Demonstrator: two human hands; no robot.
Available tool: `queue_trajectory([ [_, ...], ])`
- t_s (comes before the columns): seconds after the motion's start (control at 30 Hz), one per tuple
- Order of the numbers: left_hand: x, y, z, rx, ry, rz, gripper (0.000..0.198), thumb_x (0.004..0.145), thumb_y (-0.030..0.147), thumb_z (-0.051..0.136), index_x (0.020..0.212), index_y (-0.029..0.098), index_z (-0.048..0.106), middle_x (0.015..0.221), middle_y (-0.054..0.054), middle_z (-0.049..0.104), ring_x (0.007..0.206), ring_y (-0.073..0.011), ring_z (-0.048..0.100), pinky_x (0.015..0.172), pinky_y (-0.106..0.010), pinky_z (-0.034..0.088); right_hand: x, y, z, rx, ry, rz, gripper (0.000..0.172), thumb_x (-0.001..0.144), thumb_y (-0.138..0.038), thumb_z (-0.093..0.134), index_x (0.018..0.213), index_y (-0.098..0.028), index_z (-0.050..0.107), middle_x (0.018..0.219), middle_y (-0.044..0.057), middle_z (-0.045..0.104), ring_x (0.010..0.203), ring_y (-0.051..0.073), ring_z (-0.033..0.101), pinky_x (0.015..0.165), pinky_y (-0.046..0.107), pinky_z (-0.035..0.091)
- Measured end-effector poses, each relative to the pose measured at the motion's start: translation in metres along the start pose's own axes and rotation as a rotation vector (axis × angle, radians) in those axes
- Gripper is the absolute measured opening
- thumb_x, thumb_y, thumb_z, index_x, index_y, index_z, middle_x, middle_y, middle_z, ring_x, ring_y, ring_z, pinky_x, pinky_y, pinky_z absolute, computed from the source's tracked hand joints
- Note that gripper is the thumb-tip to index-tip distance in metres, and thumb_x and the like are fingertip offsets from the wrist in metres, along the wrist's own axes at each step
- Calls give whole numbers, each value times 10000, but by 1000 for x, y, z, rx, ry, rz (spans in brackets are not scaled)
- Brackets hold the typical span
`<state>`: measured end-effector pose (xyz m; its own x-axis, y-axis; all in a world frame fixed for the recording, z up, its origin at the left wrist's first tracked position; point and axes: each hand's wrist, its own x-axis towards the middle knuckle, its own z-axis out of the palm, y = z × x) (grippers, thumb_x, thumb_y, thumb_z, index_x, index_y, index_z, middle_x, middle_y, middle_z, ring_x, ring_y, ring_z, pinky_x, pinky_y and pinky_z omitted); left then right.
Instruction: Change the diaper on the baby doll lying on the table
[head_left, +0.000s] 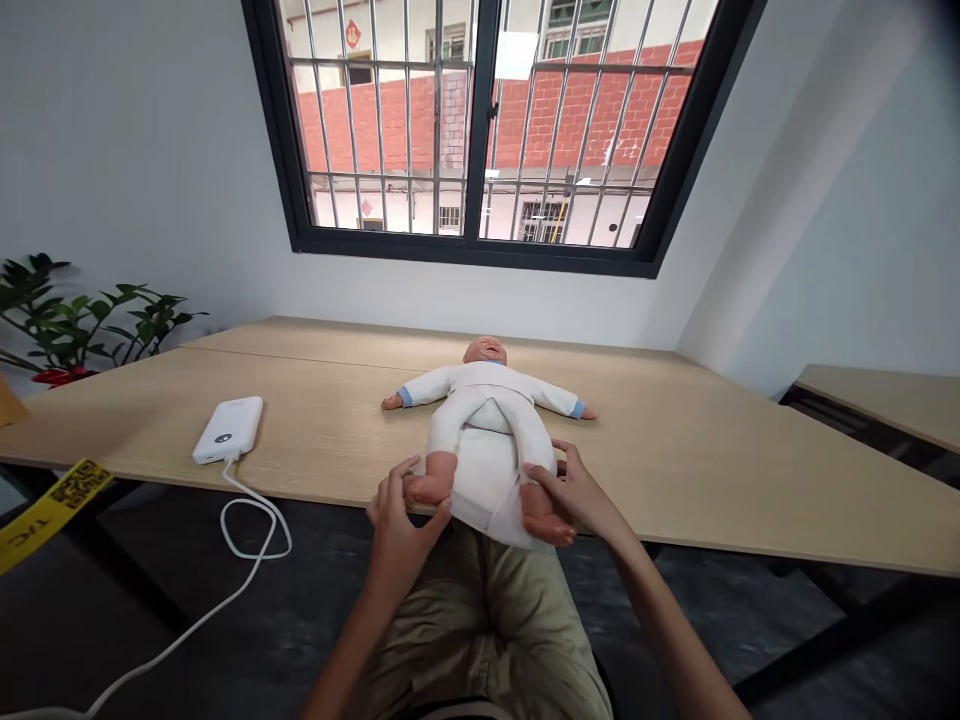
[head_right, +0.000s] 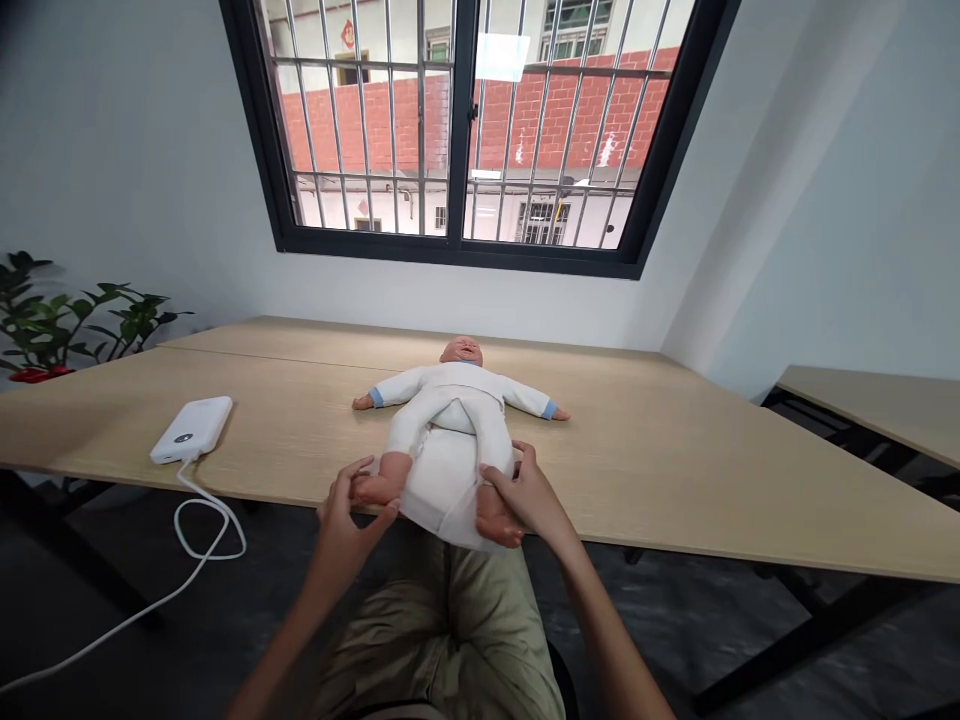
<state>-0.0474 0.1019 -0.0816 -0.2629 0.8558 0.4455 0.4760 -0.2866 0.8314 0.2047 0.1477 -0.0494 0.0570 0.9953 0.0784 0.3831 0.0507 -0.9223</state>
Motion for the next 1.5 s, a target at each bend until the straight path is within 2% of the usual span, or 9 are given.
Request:
queue_trajectory([
  [0.2,13,-20,-12,-73,-43,35,421,774,346,621,1167,235,520,1226,-84,615,1129,-266,557,1009,-428,402,2,-3,-32,-240,28,-5,583,802,-523,597,1260,-191,455,961,79,682,871,231,668,769,331,512],
  [0.3,14,-23,-12,-54,-34,24,430,771,312,611,1183,232,515,1220,-85,618,1106,-261,566,998,-432,412,-4,-5,-31,-596,217,-120,526,834,-484,577,1237,-151,519,1046,147,662,988,305,628,867,418,470],
  [0.4,13,-22,-11,-40,-36,14,430,755,293,616,1169,231,520,1204,-86,624,1108,-269,561,1001,-442,408,-21,-7,-9,-848,331,-394,427,888,-380,525,1233,-131,557,1154,197,619,1092,343,568,932,473,428],
  [0.5,14,-22,-11,-44,-32,2,433,739,296,623,1154,227,519,1206,-87,623,1134,-280,551,1017,-450,396,-44,-7,28,-839,119,-660,418,894,-394,559,1248,-173,562,1220,159,612,1132,311,562,960,463,444],
  [0.6,15,-23,-11,-41,-38,-3,445,732,321,624,1151,222,514,1212,-92,620,1140,-283,552,1026,-461,388,-58,-3,62,-849,5,-760,511,857,-452,625,1287,-190,539,1287,139,590,1168,318,552,969,486,464],
  [0.77,15,-22,-13,37,-96,16,439,719,318,645,1131,232,520,1181,-85,654,1113,-275,586,1104,-499,281,-61,1,88,-912,15,-804,502,851,-381,654,1298,-179,543,1323,145,572,1214,328,537,983,483,484],
  [0.97,13,-18,-12,66,-117,16,481,726,368,686,1158,247,511,1214,-82,657,1174,-275,572,1144,-525,161,-60,12,88,-892,20,-816,459,888,-186,558,1344,-157,515,1350,132,562,1242,296,535,1014,464,489],
  [1.2,15,-24,-13,-31,-116,26,483,747,365,698,1178,232,524,1213,-98,649,1145,-257,586,1079,-447,324,-57,20,62,-748,-38,-785,520,835,-9,392,1312,-154,540,1309,117,596,1235,233,553,1020,428,501],
  [1.5,17,-30,-13,-37,-118,39,454,776,372,677,1183,238,527,1224,-80,636,1152,-258,570,1054,-443,372,-52,31,43,-635,22,-763,455,833,-2,367,1198,-161,587,1198,107,660,1137,227,618,946,414,534],
])
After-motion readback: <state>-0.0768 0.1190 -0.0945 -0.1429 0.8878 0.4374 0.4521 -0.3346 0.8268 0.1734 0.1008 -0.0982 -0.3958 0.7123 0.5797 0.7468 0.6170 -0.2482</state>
